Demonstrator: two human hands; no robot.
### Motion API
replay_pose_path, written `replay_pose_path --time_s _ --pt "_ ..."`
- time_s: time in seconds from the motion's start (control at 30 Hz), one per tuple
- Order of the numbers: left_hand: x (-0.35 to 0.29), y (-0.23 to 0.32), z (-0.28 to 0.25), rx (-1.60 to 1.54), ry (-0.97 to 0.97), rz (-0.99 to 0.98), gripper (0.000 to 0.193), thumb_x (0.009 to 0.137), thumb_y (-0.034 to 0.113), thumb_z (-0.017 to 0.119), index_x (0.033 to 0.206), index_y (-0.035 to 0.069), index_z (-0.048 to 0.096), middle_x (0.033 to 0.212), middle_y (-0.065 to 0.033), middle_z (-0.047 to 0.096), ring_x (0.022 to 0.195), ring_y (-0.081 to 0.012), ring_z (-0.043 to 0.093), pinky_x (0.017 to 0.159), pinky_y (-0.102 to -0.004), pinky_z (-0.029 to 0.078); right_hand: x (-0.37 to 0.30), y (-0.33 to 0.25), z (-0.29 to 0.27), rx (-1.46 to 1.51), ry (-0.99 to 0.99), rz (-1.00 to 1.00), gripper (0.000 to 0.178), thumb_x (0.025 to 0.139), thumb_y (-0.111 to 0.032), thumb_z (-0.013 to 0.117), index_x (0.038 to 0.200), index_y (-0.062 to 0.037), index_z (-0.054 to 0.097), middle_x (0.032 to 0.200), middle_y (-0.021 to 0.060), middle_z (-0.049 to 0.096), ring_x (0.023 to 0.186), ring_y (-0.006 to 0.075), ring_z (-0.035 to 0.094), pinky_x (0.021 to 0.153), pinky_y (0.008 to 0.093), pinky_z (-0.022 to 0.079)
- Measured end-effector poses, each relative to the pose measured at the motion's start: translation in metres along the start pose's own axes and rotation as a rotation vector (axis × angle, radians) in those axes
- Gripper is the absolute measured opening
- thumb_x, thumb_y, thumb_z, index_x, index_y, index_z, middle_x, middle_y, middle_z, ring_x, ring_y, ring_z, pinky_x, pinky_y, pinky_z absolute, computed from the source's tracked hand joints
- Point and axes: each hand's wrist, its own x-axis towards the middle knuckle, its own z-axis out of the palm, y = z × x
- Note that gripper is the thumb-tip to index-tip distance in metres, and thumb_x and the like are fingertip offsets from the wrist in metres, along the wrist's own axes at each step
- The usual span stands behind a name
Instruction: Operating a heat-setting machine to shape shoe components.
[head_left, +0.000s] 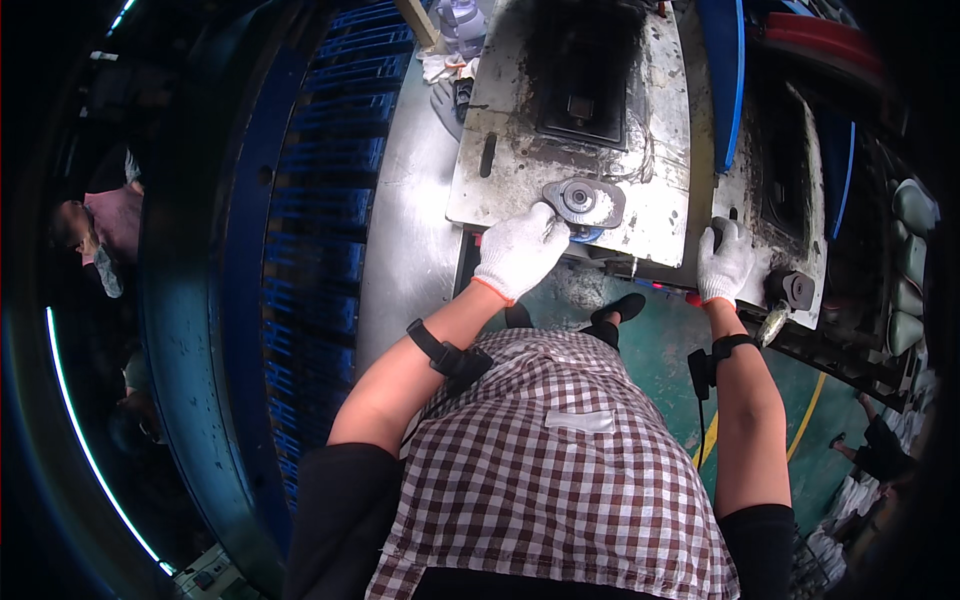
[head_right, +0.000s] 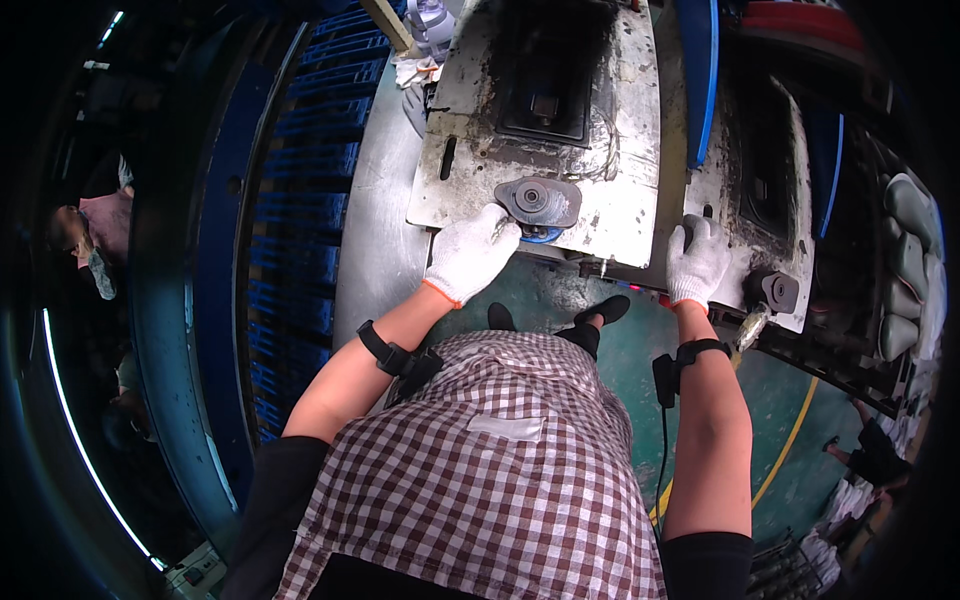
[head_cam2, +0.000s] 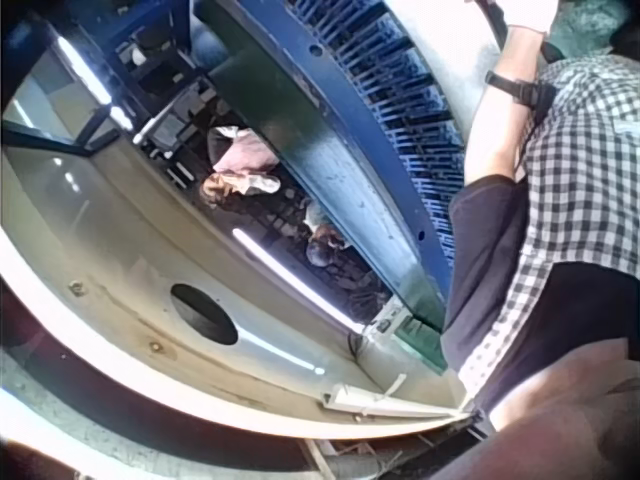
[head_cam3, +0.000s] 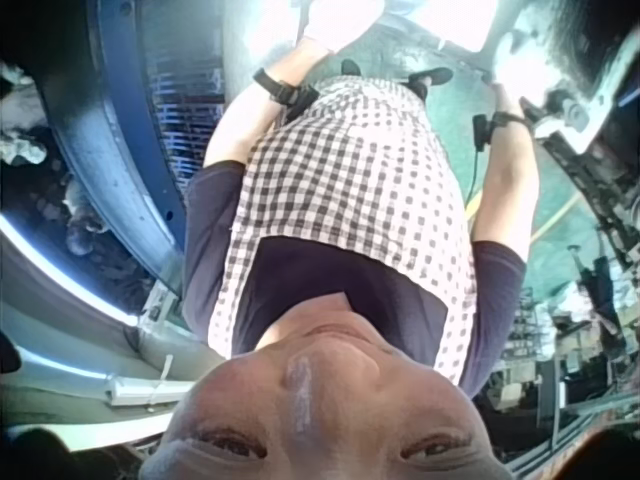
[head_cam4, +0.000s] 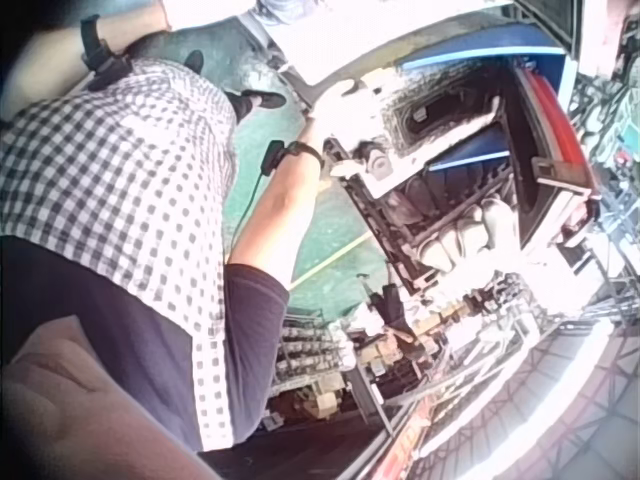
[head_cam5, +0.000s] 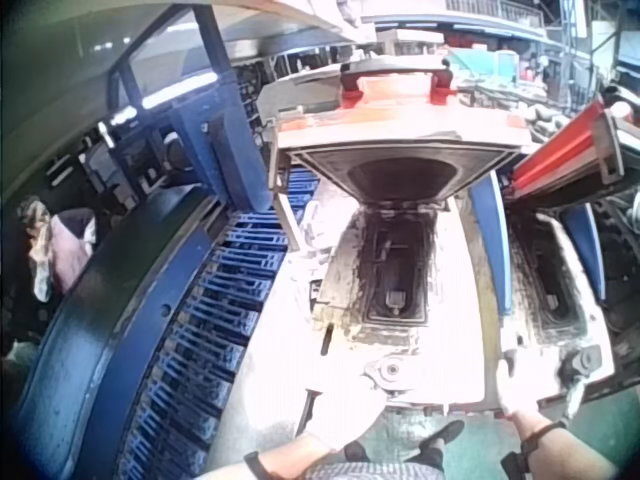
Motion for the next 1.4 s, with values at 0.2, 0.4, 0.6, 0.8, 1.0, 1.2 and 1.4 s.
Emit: replay_pose_path --time_s 0.2,0.4,0.6,0.8,1.0,1.2,1.4 --pt "-0.0003 0.0001 0.0009 0.035 -0.006 -0.03 0.042 0.101 0.044 0.059 0.121 0.008 0.065 0.091 -0.0231 0.074 0.088 -0.0428 0.073 0.079 -0.053 0.055 0.001 -0.0012 0.0003 0.001 0.006 0.014 0.02 0.089 -0.02 0.073 0.106 -0.0112 0.072 0.111 0.0127 0.071 0.109 0.0356 0.065 0.095 0.0493 0.05" --pt "0.0009 0.005 -0.0004 0.008 -0.017 -0.062 0.046 0.098 0.05 0.062 0.118 0.008 0.067 0.096 -0.022 0.075 0.091 -0.0415 0.074 0.083 -0.051 0.056 0.0006 -0.0021 -0.0012 -0.003 0.016 0.004 0.019 0.088 -0.02 0.073 0.105 -0.0106 0.072 0.11 0.0131 0.071 0.108 0.036 0.065 0.095 0.049 0.05" --pt "0.0023 0.0054 -0.0017 0.033 -0.039 -0.075 0.045 0.094 0.047 0.065 0.116 0.007 0.067 0.098 -0.0215 0.076 0.092 -0.0412 0.074 0.083 -0.0506 0.056 0.0009 -0.0024 -0.0018 0.006 0.008 0.001 0.019 0.088 -0.02 0.073 0.105 -0.0106 0.072 0.109 0.0133 0.07 0.107 0.0365 0.065 0.094 0.049 0.05" --pt "0.0033 0.0001 0.0037 0.033 -0.005 -0.038 0.038 0.092 0.041 0.066 0.109 0.007 0.066 0.091 -0.0227 0.074 0.087 -0.043 0.073 0.078 -0.0516 0.056 0.0019 -0.0038 -0.0019 0.009 -0.006 0.018 0.019 0.088 -0.02 0.073 0.105 -0.0113 0.072 0.109 0.0128 0.07 0.107 0.0359 0.065 0.094 0.0491 0.05" --pt "0.0039 -0.0016 0.0056 0.03 0.024 -0.011 0.036 0.09 0.038 0.068 0.109 0.007 0.066 0.09 -0.0227 0.074 0.086 -0.0431 0.073 0.078 -0.0517 0.057 0.0008 -0.0008 -0.0001 0.004 0.0 0.004 0.019 0.088 -0.02 0.072 0.105 -0.0113 0.072 0.109 0.0125 0.071 0.107 0.0356 0.065 0.094 0.0485 0.051" --pt "0.0017 0.0054 0.0006 0.054 -0.002 -0.027 0.037 0.089 0.033 0.069 0.112 0.004 0.065 0.092 -0.0225 0.076 0.087 -0.0418 0.074 0.079 -0.0518 0.058 0.0009 -0.0018 -0.0005 0.009 0.008 0.011 0.019 0.089 -0.02 0.073 0.106 -0.0109 0.072 0.11 0.0127 0.071 0.108 0.0356 0.065 0.094 0.0486 0.05" --pt "0.0 0.0051 0.0021 0.018 0.061 0.011 0.034 0.091 0.031 0.068 0.114 0.005 0.064 0.094 -0.0215 0.076 0.087 -0.0419 0.074 0.078 -0.0525 0.058 0.001 -0.0038 -0.0019 0.014 0.009 0.014 0.019 0.089 -0.02 0.073 0.105 -0.0107 0.072 0.11 0.0129 0.071 0.108 0.0358 0.065 0.094 0.0487 0.05"
